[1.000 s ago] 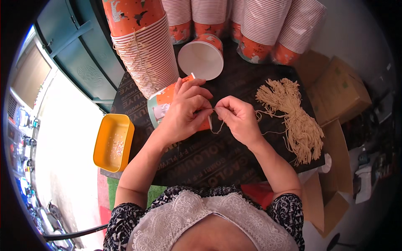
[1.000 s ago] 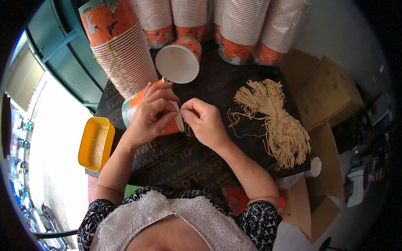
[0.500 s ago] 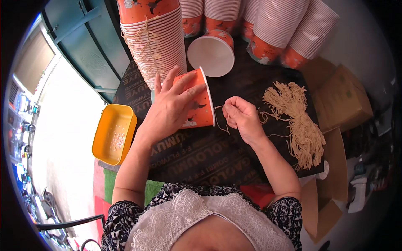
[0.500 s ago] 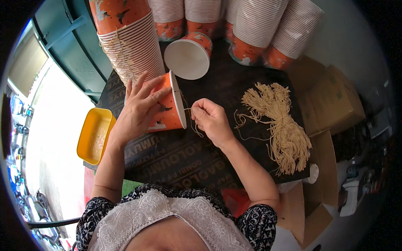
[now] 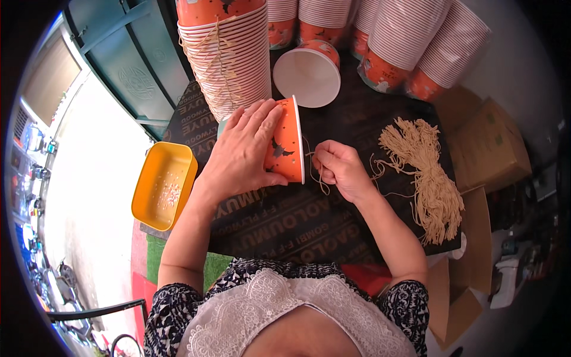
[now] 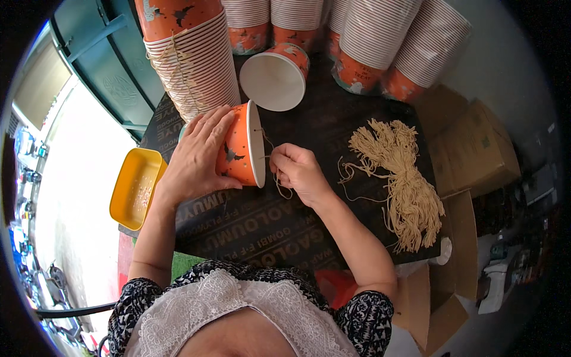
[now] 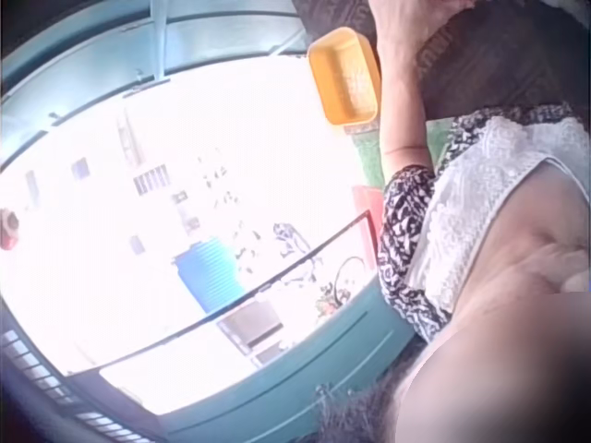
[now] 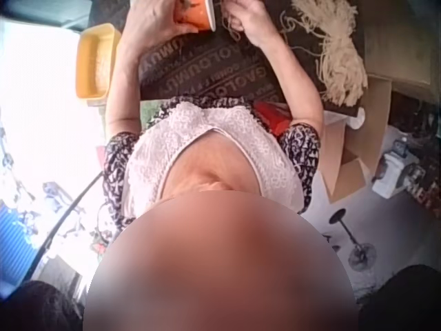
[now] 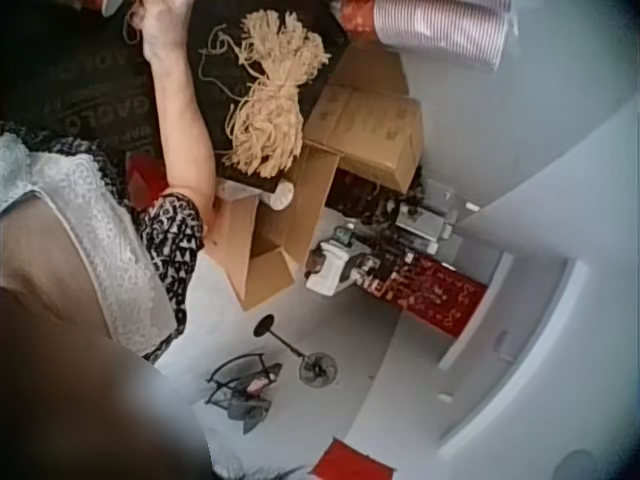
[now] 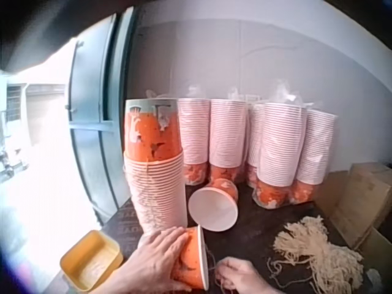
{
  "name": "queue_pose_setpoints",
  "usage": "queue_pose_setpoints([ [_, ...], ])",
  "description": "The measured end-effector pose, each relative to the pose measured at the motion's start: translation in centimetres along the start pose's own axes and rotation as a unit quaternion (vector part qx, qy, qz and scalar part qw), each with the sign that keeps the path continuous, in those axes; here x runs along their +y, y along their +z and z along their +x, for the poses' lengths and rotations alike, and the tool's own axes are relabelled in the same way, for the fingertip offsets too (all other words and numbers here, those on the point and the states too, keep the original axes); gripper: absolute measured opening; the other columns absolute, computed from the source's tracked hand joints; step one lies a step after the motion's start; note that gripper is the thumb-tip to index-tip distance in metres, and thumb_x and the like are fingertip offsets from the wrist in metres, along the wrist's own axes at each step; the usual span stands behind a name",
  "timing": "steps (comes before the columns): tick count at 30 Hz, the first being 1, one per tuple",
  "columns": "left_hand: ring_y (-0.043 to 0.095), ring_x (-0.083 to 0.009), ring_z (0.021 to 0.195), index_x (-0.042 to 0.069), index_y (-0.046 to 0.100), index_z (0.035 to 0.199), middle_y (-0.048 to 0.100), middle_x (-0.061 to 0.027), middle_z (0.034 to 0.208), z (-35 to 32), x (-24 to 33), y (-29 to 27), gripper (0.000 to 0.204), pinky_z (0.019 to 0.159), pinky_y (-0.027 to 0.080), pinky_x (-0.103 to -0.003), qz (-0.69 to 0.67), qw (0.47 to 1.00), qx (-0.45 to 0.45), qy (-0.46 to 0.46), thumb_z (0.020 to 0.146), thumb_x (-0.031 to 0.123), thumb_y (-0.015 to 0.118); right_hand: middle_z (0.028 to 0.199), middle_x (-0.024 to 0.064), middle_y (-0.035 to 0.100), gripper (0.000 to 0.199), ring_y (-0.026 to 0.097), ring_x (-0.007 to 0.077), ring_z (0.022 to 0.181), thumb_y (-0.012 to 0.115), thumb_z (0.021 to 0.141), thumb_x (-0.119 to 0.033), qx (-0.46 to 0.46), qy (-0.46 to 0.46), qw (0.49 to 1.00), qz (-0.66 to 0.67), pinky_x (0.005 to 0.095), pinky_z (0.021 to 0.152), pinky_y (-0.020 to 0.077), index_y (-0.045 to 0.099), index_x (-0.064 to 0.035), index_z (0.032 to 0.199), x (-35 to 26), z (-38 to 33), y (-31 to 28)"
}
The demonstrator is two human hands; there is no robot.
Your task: Threading and tying strings onto paper buckets for assembly and packaging.
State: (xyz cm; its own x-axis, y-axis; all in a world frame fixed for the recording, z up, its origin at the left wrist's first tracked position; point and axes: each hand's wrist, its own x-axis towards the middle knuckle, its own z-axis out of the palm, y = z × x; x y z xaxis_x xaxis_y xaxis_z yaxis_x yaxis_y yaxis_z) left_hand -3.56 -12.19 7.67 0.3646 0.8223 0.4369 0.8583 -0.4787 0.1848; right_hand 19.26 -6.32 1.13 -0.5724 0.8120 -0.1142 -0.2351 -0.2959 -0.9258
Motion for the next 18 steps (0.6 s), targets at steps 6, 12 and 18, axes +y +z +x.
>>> queue_pose_setpoints([
  [6, 0.035, -0.0324, 0.136, 0.002, 0.033, 0.142, 0.039, -0.0164, 0.143, -0.1, -0.2, 0.1, 0.111, 0.112, 0.027, -0.047, 0.0, 1.0, 0.011, 0.008, 0.052, 0.039, 0.086, 0.075, -0.0003, 0.055, 0.01, 0.033, 0.0008, 0.048, 0.055, 0.096, -0.015, -0.04, 0.063, 0.997, -0.007, 0.0166, 0.04, 0.0229, 0.056, -0.0057, 0.093, 0.0, 0.4, 0.7],
  [12, 0.036, -0.0326, 0.135, 0.001, 0.033, 0.142, 0.039, -0.0167, 0.142, -0.1, 0.0, 0.2, 0.11, 0.111, 0.027, -0.046, 0.011, 1.0, 0.014, 0.013, 0.053, 0.039, 0.086, 0.075, -0.0014, 0.055, 0.01, 0.033, 0.0, 0.047, 0.056, 0.096, -0.015, -0.081, 0.085, 0.993, 0.025, 0.0167, 0.04, 0.0219, 0.056, -0.0055, 0.093, -0.1, 0.9, 0.8],
  [18, 0.036, -0.0327, 0.135, 0.002, 0.033, 0.142, 0.039, -0.0166, 0.142, -0.4, 0.0, 0.1, 0.11, 0.111, 0.027, -0.046, 0.01, 1.0, 0.017, 0.013, 0.054, 0.039, 0.086, 0.075, -0.0006, 0.056, 0.01, 0.034, 0.0003, 0.047, 0.056, 0.096, -0.015, -0.08, 0.094, 0.992, 0.037, 0.0162, 0.04, 0.0229, 0.056, -0.0058, 0.093, -0.1, 1.3, 0.9],
])
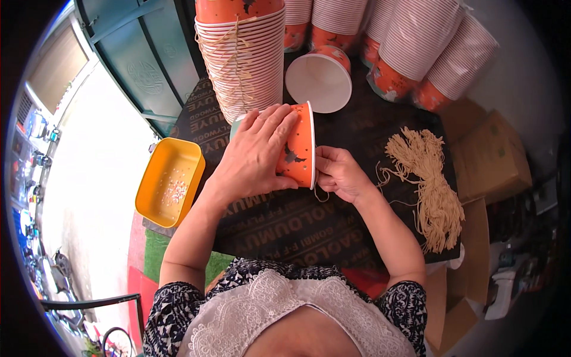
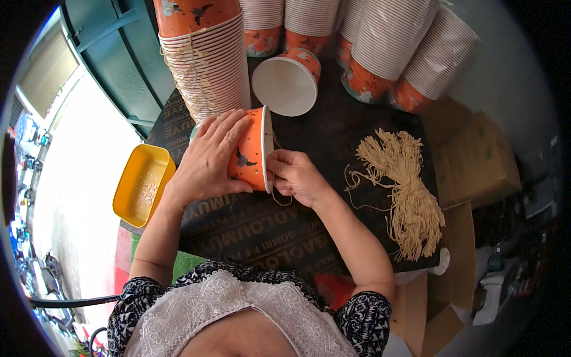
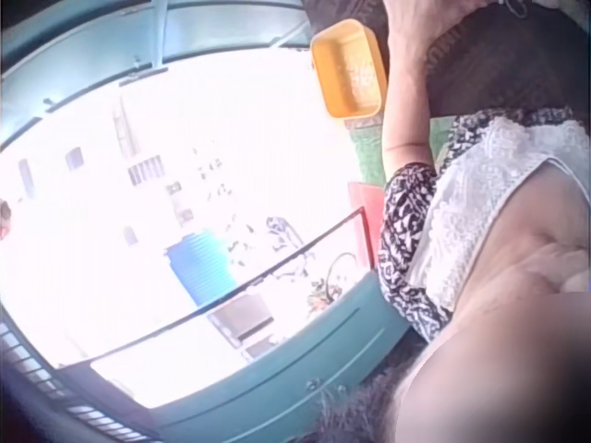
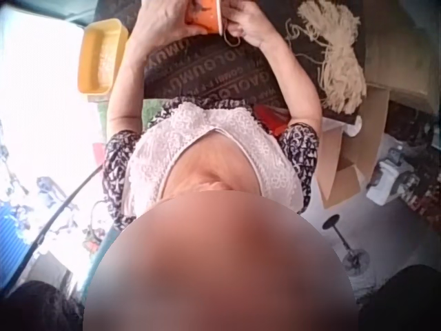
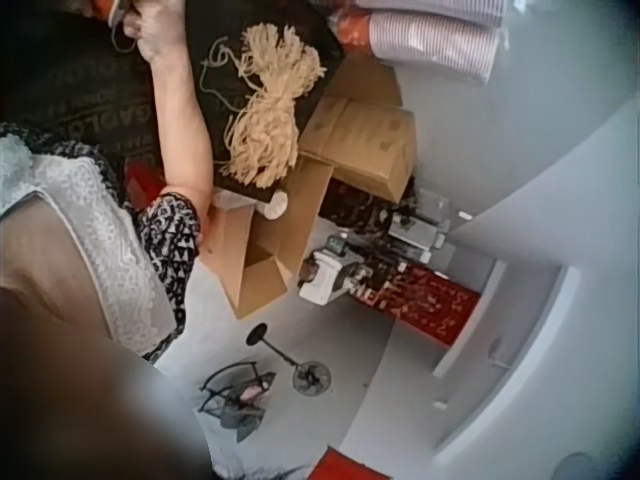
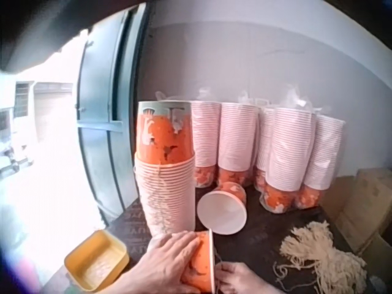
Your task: Threading and tying strings onto paper buckets for assembly and packaging.
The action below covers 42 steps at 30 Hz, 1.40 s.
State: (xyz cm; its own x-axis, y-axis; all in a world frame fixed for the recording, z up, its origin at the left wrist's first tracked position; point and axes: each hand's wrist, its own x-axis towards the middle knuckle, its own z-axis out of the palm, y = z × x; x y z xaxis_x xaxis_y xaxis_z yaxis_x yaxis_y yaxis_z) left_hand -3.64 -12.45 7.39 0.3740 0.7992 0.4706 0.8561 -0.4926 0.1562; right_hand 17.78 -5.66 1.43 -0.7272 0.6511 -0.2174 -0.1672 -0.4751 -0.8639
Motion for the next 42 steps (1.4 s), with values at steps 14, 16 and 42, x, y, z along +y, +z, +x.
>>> queue_pose_setpoints([
  [14, 0.032, -0.0354, 0.135, 0.003, 0.029, 0.144, 0.037, -0.017, 0.143, 0.2, 1.1, 0.0, 0.121, 0.111, 0.025, -0.051, 0.057, 0.998, -0.031, -0.018, 0.046, 0.04, 0.088, 0.067, -0.0021, 0.045, 0.013, 0.031, 0.0011, 0.045, 0.056, 0.096, -0.018, 0.013, -0.005, 0.999, 0.046, 0.017, 0.039, 0.0225, 0.054, -0.0063, 0.091, -0.3, -1.4, 0.0],
  [16, 0.029, -0.0366, 0.137, 0.004, 0.027, 0.145, 0.033, -0.0162, 0.145, 0.2, 1.5, 0.2, 0.124, 0.112, 0.024, -0.051, 0.085, 0.994, -0.05, -0.047, 0.042, 0.035, 0.089, 0.066, -0.0026, 0.044, 0.012, 0.031, 0.0014, 0.045, 0.056, 0.097, -0.017, 0.012, -0.01, 0.999, 0.052, 0.0168, 0.039, 0.0222, 0.054, -0.0062, 0.092, -0.1, -1.5, -0.3],
  [42, 0.038, -0.0419, 0.134, 0.011, -0.005, 0.151, 0.03, -0.0257, 0.147, -3.9, -2.9, 7.2, 0.138, 0.112, 0.023, -0.052, -0.357, 0.927, 0.105, 0.046, 0.055, 0.03, 0.092, 0.065, 0.0085, 0.06, 0.005, 0.061, 0.0143, 0.058, 0.06, 0.088, 0.0, 0.074, -0.284, 0.831, -0.472, 0.028, 0.054, 0.047, 0.057, 0.0011, 0.084, -4.5, -9.0, 9.4],
])
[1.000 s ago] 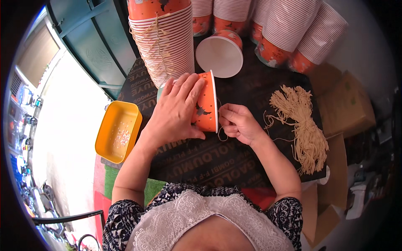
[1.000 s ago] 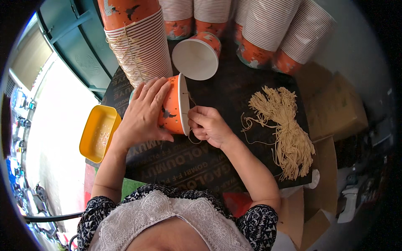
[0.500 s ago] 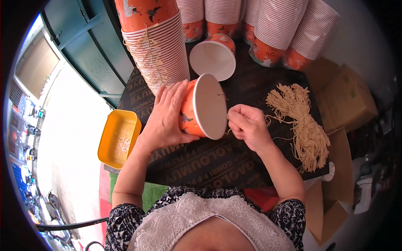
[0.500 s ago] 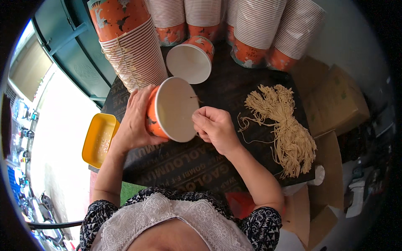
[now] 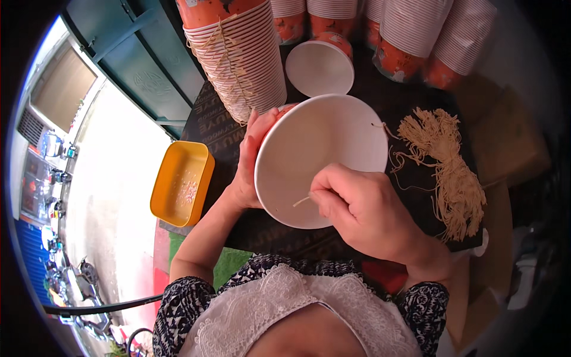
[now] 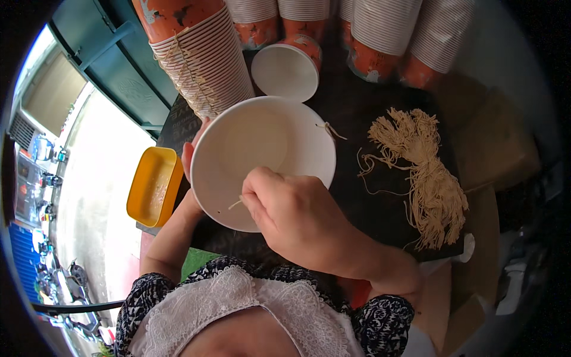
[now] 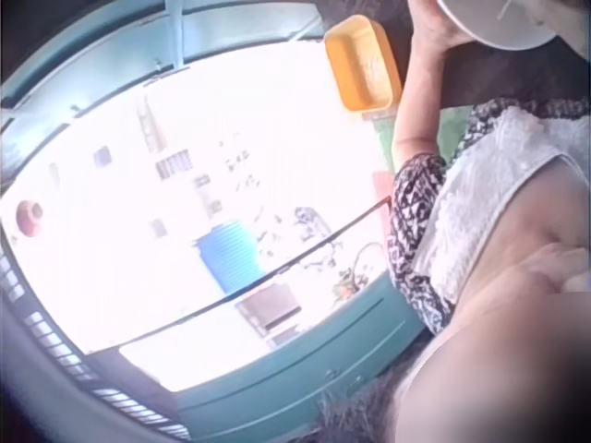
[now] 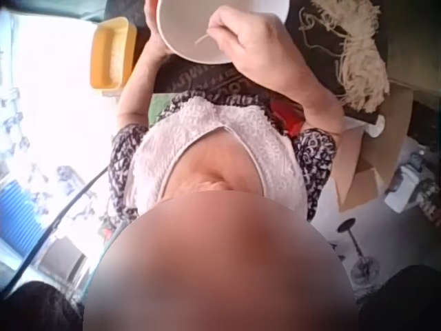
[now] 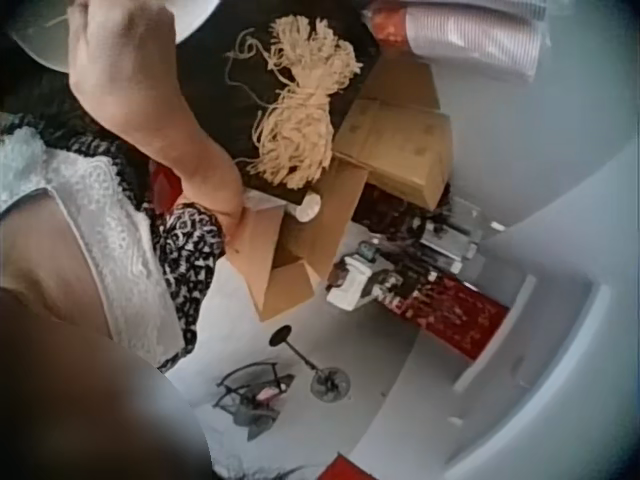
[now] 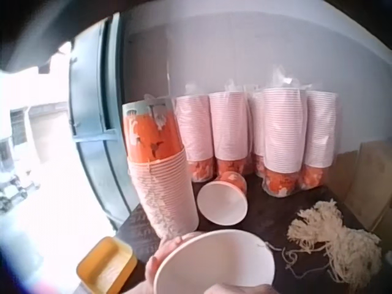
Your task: Threading and tying strings onto paper buckets for assembly and packaging.
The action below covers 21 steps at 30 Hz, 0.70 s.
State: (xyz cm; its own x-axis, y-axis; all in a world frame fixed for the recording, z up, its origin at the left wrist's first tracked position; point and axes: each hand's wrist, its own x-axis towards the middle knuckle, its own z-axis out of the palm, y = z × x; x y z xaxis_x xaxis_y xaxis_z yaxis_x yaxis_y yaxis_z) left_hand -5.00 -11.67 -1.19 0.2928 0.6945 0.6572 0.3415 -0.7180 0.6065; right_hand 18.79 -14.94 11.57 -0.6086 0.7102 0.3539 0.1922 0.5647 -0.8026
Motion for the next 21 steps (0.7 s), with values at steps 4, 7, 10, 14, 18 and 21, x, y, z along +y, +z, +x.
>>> queue_pose_setpoints([
  [4, 0.038, -0.0418, 0.133, 0.012, -0.003, 0.151, 0.031, -0.0252, 0.146, 0.1, 0.7, 0.1, 0.133, 0.112, 0.023, -0.053, 0.025, 0.999, 0.016, 0.018, 0.058, 0.029, 0.09, 0.068, 0.014, 0.061, 0.006, 0.064, 0.0261, 0.06, 0.061, 0.086, 0.001, -0.021, -0.033, 0.999, -0.035, 0.0328, 0.055, 0.0481, 0.055, 0.001, 0.084, -0.2, 0.0, 0.4],
  [7, 0.039, -0.0417, 0.132, 0.013, -0.002, 0.151, 0.031, -0.0248, 0.146, 0.5, 0.9, 0.2, 0.13, 0.112, 0.023, -0.054, 0.047, 0.998, 0.035, 0.033, 0.06, 0.028, 0.089, 0.07, 0.0155, 0.062, 0.006, 0.065, 0.0298, 0.063, 0.062, 0.085, 0.001, -0.036, -0.04, 0.998, -0.033, 0.0349, 0.055, 0.0484, 0.056, 0.0009, 0.084, -0.4, 0.0, 0.8],
  [10, 0.04, -0.0416, 0.132, 0.014, 0.0, 0.151, 0.032, -0.0244, 0.145, 0.7, 1.2, 0.2, 0.126, 0.112, 0.023, -0.054, 0.066, 0.995, 0.054, 0.053, 0.062, 0.028, 0.088, 0.07, 0.0154, 0.062, 0.007, 0.065, 0.0309, 0.063, 0.063, 0.084, 0.001, -0.042, -0.044, 0.998, -0.027, 0.0358, 0.055, 0.0485, 0.056, 0.0005, 0.084, -0.4, 0.1, 1.2],
  [14, 0.041, -0.0414, 0.131, 0.015, 0.001, 0.151, 0.033, -0.0239, 0.145, 0.9, 1.4, 0.0, 0.122, 0.112, 0.024, -0.055, 0.089, 0.99, 0.079, 0.08, 0.064, 0.027, 0.086, 0.071, 0.0152, 0.062, 0.008, 0.065, 0.0314, 0.063, 0.063, 0.084, 0.001, -0.041, -0.056, 0.997, -0.033, 0.0361, 0.054, 0.0486, 0.056, 0.0003, 0.083, -0.3, 0.1, 1.6],
  [18, 0.042, -0.0413, 0.13, 0.017, 0.003, 0.151, 0.034, -0.0234, 0.144, 1.1, 1.9, 0.0, 0.118, 0.112, 0.024, -0.055, 0.112, 0.983, 0.101, 0.109, 0.067, 0.025, 0.085, 0.071, 0.0147, 0.062, 0.009, 0.065, 0.0314, 0.063, 0.064, 0.083, 0.002, -0.046, -0.066, 0.996, -0.028, 0.0361, 0.053, 0.0485, 0.055, 0.0002, 0.083, -0.3, 0.1, 1.7],
  [21, 0.042, -0.0412, 0.13, 0.017, 0.005, 0.151, 0.034, -0.023, 0.144, 1.2, 2.1, -0.1, 0.114, 0.112, 0.024, -0.056, 0.128, 0.976, 0.118, 0.132, 0.068, 0.025, 0.084, 0.071, 0.0147, 0.062, 0.009, 0.065, 0.0312, 0.062, 0.064, 0.083, 0.002, -0.049, -0.067, 0.996, -0.025, 0.036, 0.053, 0.0485, 0.055, 0.0, 0.084, -0.2, 0.2, 1.8],
])
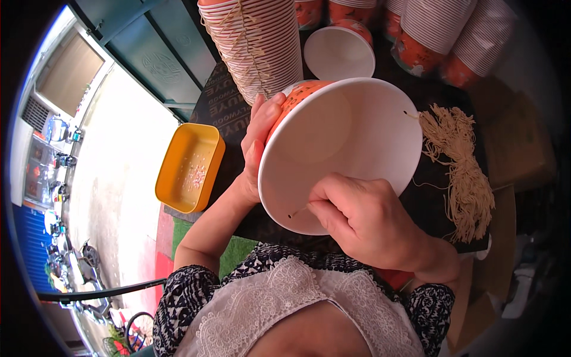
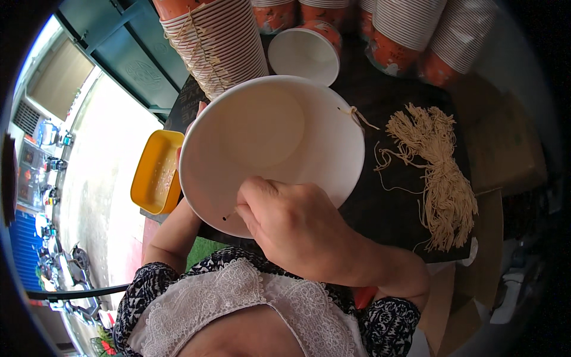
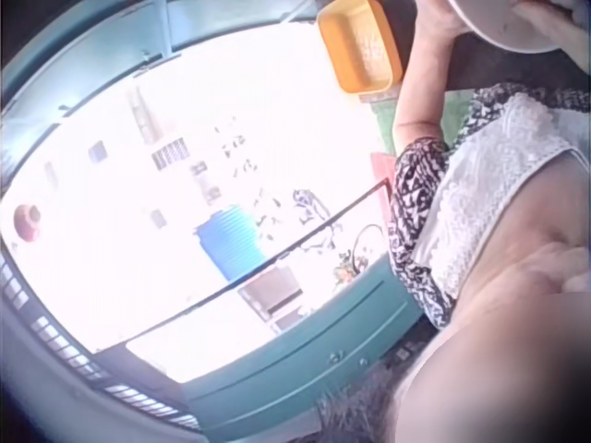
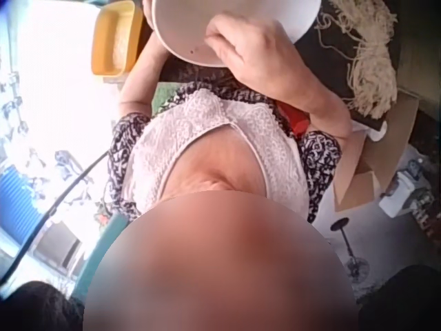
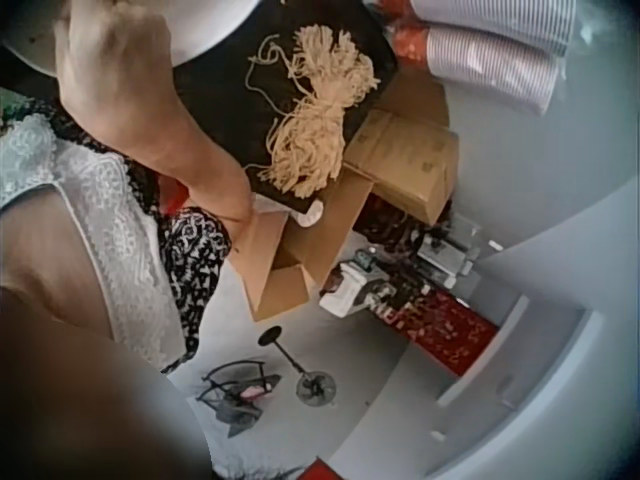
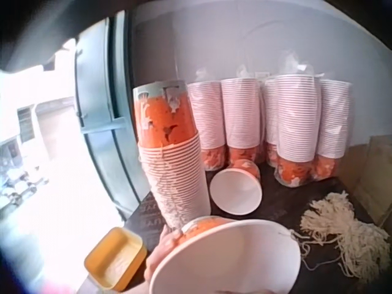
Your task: Threading and tying strings onto paper buckets for assembly and packaging.
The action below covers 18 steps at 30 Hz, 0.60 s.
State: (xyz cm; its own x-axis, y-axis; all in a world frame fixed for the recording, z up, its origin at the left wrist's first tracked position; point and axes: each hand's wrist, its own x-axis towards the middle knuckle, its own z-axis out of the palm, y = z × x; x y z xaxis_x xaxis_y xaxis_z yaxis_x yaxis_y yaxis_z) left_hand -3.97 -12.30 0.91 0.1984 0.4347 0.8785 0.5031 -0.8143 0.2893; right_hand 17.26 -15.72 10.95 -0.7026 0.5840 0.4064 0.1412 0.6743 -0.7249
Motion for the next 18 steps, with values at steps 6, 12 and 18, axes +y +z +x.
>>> queue_pose_setpoints([
  [6, 0.044, -0.0409, 0.129, 0.019, 0.007, 0.151, 0.036, -0.0223, 0.143, 0.6, 0.2, -0.1, 0.108, 0.111, 0.024, -0.057, 0.033, 0.998, 0.034, 0.047, 0.072, 0.023, 0.081, 0.071, 0.0145, 0.063, 0.008, 0.065, 0.0305, 0.062, 0.064, 0.083, 0.002, -0.004, 0.002, 1.0, 0.002, 0.0356, 0.053, 0.0486, 0.055, 0.0002, 0.084, 0.0, 0.2, 0.1],
  [12, 0.045, -0.0407, 0.128, 0.021, 0.01, 0.15, 0.037, -0.0215, 0.142, 1.2, 0.5, -0.2, 0.101, 0.111, 0.024, -0.058, 0.063, 0.991, 0.068, 0.097, 0.076, 0.021, 0.079, 0.071, 0.0145, 0.063, 0.008, 0.065, 0.0299, 0.063, 0.064, 0.083, 0.002, -0.007, -0.003, 1.0, -0.003, 0.0357, 0.053, 0.0486, 0.055, 0.0006, 0.084, 0.1, 0.3, 0.2],
  [18, 0.045, -0.0408, 0.128, 0.021, 0.012, 0.15, 0.037, -0.0216, 0.142, 1.5, 0.6, -0.2, 0.099, 0.111, 0.023, -0.059, 0.079, 0.987, 0.077, 0.118, 0.076, 0.022, 0.078, 0.072, 0.0145, 0.063, 0.008, 0.066, 0.0301, 0.063, 0.064, 0.083, 0.002, 0.001, 0.001, 1.0, -0.003, 0.0354, 0.054, 0.0489, 0.055, 0.0003, 0.084, 0.2, 0.3, 0.2],
])
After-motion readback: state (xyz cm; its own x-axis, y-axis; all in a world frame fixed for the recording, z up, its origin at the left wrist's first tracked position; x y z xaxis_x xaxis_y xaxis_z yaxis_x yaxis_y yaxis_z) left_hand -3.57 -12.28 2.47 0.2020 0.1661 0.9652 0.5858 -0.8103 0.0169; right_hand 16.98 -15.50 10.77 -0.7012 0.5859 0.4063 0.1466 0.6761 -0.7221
